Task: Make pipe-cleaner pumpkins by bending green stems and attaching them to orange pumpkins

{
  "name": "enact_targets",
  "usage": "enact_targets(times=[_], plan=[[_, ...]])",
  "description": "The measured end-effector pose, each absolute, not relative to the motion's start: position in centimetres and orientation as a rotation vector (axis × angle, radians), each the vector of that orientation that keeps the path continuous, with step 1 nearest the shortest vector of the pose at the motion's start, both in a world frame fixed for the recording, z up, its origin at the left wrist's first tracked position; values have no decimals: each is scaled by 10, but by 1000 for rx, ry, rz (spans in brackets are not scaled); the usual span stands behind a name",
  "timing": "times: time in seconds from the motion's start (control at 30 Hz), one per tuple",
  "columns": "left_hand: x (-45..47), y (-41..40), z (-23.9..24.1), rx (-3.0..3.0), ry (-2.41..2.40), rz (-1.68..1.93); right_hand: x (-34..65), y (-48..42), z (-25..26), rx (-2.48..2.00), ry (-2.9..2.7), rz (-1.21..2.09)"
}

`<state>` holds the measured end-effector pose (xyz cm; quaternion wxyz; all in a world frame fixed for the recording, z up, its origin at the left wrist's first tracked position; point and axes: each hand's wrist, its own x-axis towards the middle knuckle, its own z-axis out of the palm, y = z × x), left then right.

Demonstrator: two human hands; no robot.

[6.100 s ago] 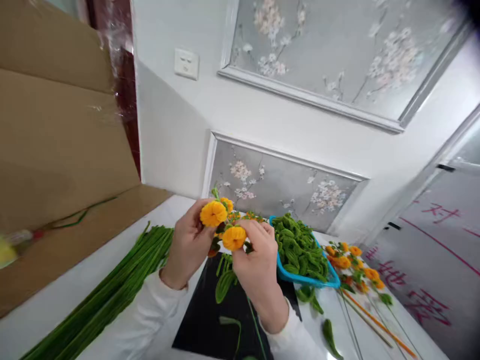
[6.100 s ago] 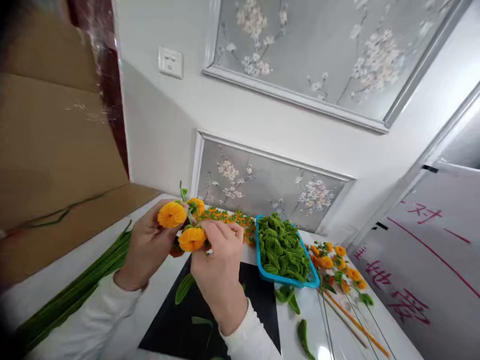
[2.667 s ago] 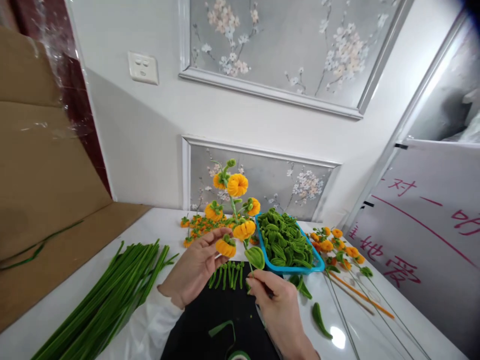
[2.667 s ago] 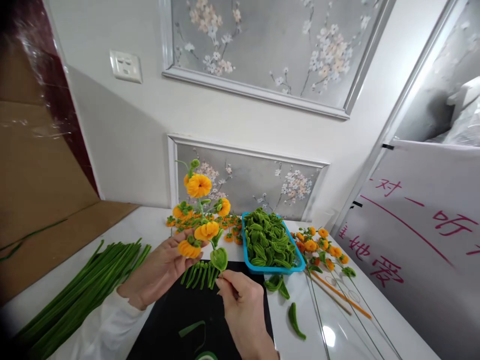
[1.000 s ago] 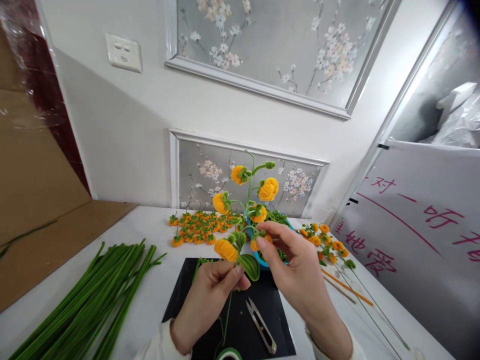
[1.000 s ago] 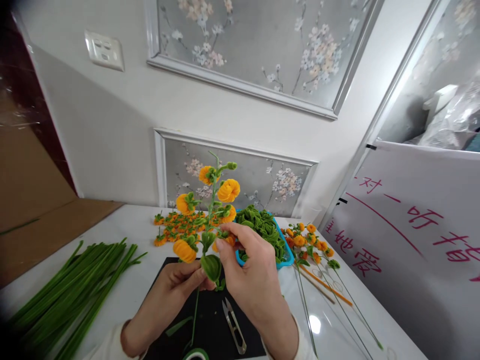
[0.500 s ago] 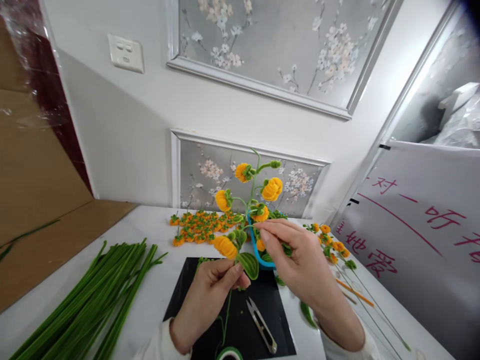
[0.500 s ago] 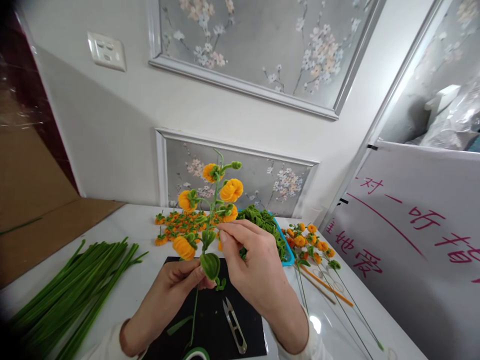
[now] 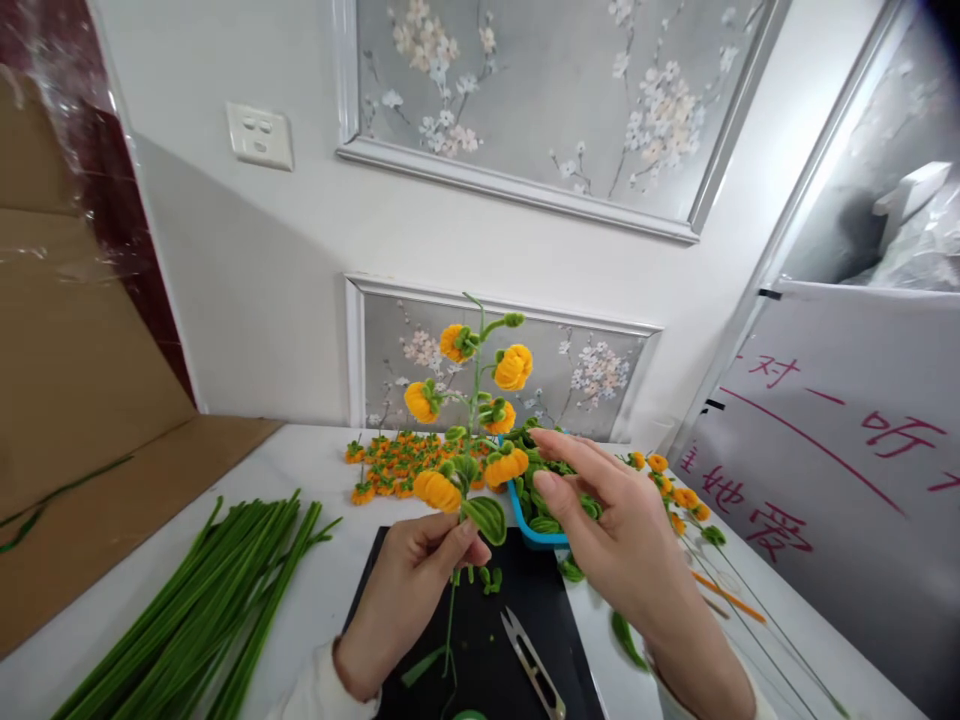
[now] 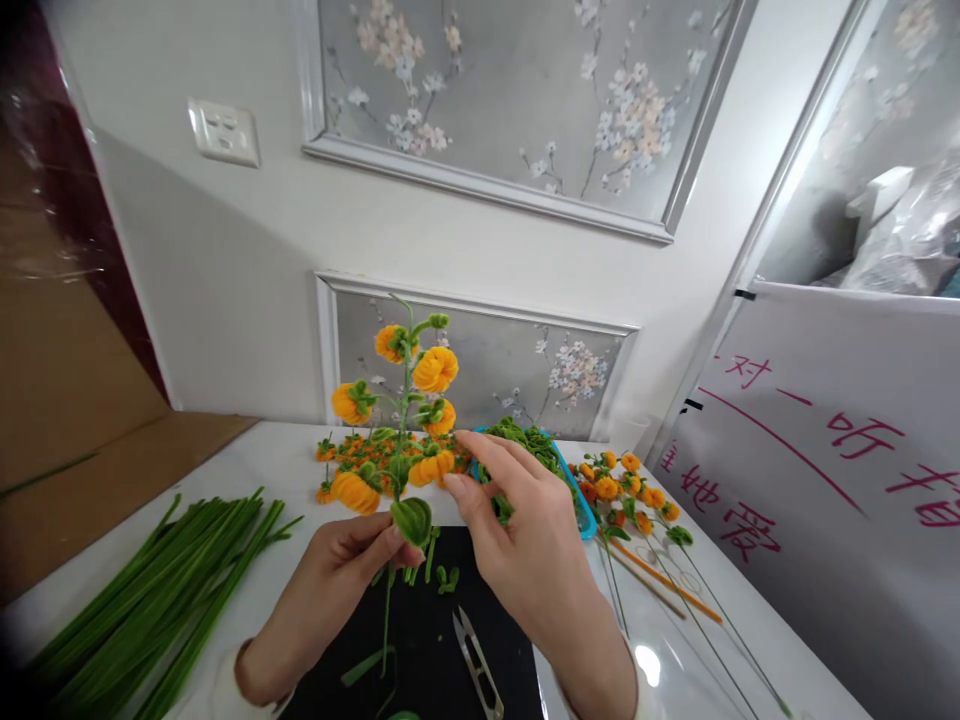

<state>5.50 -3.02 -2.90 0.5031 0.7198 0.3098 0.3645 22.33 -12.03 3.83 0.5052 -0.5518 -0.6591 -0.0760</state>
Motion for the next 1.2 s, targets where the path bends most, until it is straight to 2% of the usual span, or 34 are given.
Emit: enact_targets(times=[0.13,0.33,0.43,0.6,0.8,1.2], plan=[[49,-25,-22,1646,751,919,222,-118,10,-1321,-1513,-65],[40,-15,-14,1412,695,931,187,-102,-47,-1336,-1594,562],[39,-10,-15,1393,681,904,169,-98,-64,-1297,-1618,707],[39,-10,-19,1390,632,892,157,-95,-84,-1330,-1562,775],[41,-16,-15,1323,572,846,154,-95,-82,-1292,-1465,882],[41,-17,-16,1320,506,826,158,-95,-83,-1283,-1502,810]])
